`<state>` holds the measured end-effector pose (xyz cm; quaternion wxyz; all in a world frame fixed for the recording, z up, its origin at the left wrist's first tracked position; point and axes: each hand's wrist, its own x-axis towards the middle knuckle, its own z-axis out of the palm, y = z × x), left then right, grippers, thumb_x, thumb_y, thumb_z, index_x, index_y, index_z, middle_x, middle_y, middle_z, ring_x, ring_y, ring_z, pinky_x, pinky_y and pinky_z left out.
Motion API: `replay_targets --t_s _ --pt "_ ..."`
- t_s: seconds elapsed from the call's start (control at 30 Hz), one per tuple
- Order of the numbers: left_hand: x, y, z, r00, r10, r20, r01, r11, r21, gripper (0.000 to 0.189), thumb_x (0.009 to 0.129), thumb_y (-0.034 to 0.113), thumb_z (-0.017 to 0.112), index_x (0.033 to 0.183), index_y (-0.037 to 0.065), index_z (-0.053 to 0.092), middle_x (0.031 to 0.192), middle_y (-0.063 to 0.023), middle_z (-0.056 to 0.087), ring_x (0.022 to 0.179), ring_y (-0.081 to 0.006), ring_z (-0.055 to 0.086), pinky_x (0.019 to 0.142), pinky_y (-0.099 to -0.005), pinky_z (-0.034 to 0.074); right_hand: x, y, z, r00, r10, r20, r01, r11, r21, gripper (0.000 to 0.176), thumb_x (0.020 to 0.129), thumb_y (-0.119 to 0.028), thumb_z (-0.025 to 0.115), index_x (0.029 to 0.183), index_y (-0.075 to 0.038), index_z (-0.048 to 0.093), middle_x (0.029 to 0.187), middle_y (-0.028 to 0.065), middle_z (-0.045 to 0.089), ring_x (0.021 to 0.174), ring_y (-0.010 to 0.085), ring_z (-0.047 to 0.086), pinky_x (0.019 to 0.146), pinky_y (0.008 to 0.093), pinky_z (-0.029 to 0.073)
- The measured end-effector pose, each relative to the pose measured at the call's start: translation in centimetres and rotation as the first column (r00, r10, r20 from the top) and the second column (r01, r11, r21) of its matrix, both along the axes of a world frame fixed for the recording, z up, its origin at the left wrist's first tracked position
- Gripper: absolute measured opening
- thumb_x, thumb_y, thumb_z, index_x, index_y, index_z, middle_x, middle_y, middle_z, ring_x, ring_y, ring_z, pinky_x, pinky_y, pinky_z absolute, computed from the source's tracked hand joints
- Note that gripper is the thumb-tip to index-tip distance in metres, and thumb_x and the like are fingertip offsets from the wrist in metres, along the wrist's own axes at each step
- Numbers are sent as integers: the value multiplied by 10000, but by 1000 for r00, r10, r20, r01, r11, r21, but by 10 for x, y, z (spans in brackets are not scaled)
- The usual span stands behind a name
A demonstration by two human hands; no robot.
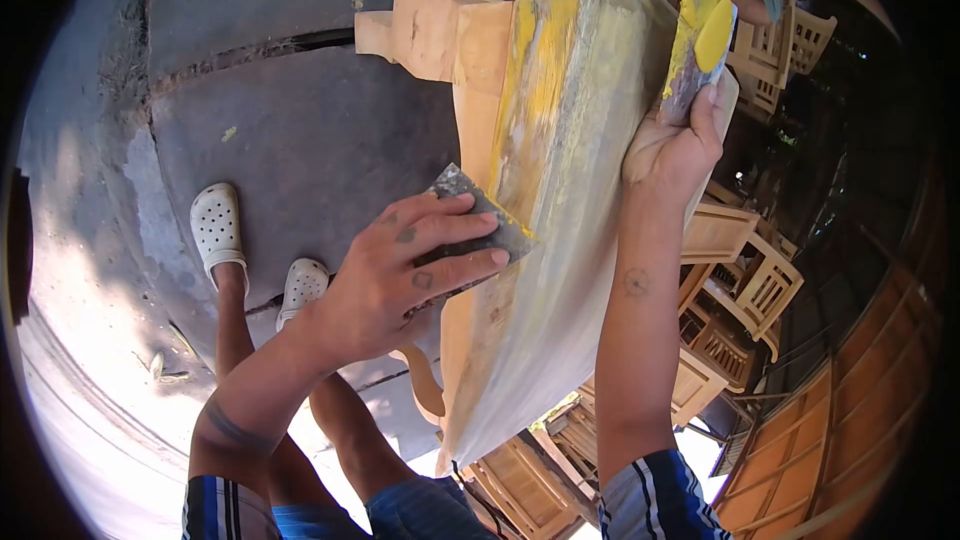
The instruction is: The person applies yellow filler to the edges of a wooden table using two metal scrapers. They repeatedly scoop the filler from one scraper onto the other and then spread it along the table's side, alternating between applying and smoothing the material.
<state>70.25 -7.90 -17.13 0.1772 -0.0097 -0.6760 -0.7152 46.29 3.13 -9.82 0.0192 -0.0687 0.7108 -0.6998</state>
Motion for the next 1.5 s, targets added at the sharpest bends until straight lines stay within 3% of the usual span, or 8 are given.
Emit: replay_targets --t_s 0.13,0.33,0.53,0.63,1.07,1.17,1.3,1.5 --pt "17 3 -5 1000 -14 -14 16 986 168 659 547 -185 538 1136 104 605 1193 -75 565 1114 -302 538 950 -431 432 1 -2 0 1000 -6 2 6 1000 17 373 964 -71 341 1287 115 333 1288 220 440 1171 280 488 1008 352 429" --pt "-41 13 -9 960 280 -31 -280 960 -14 684 559 -181 528 1180 101 577 1201 -78 562 1139 -307 518 971 -440 422 -1 0 0 1000 7 9 -7 1000 6 380 962 -74 350 1298 104 334 1276 201 456 1147 270 505 993 348 438" --pt "20 -13 -11 996 -93 9 93 995 -32 701 548 -179 508 1194 85 569 1208 -90 565 1142 -307 521 968 -421 426 -3 -1 1 1000 -16 6 16 999 -32 378 959 -67 359 1298 98 331 1256 199 470 1137 266 512 995 356 440" --pt "-32 -59 -13 992 108 58 -115 984 133 682 540 -186 471 1158 76 592 1196 -96 577 1101 -313 553 957 -381 438 1 2 1 999 -10 30 11 999 -44 358 958 -70 367 1281 82 355 1229 174 495 1106 240 529 966 346 448" --pt "41 16 4 959 -284 26 281 957 77 642 574 -191 491 1117 120 629 1205 -75 575 1136 -307 531 969 -391 420 -1 3 -1 999 34 -22 -35 997 -72 352 949 -52 389 1278 66 348 1261 167 472 1137 247 512 984 351 429" --pt "14 -11 -7 995 -60 79 23 915 402 642 570 -198 445 1129 69 613 1223 -110 563 1145 -311 527 986 -380 400 -4 3 -2 997 62 -48 -65 996 -68 348 949 -57 395 1273 63 354 1264 165 471 1137 244 512 987 353 428" --pt "-57 -48 -31 989 146 1 -141 956 256 651 574 -205 381 1142 31 593 1194 -125 581 1150 -299 528 982 -343 401 -1 2 1 1000 18 7 -18 1000 -7 316 949 -72 373 1251 17 402 1203 110 531 1082 181 542 931 315 448" --pt "-47 -27 -32 999 21 -44 -13 986 163 674 553 -228 410 1118 70 623 1162 -89 597 1144 -286 532 976 -365 426 -1 1 0 999 49 -14 -50 997 -59 307 952 -84 385 1238 26 411 1175 115 540 1064 187 547 890 311 455"
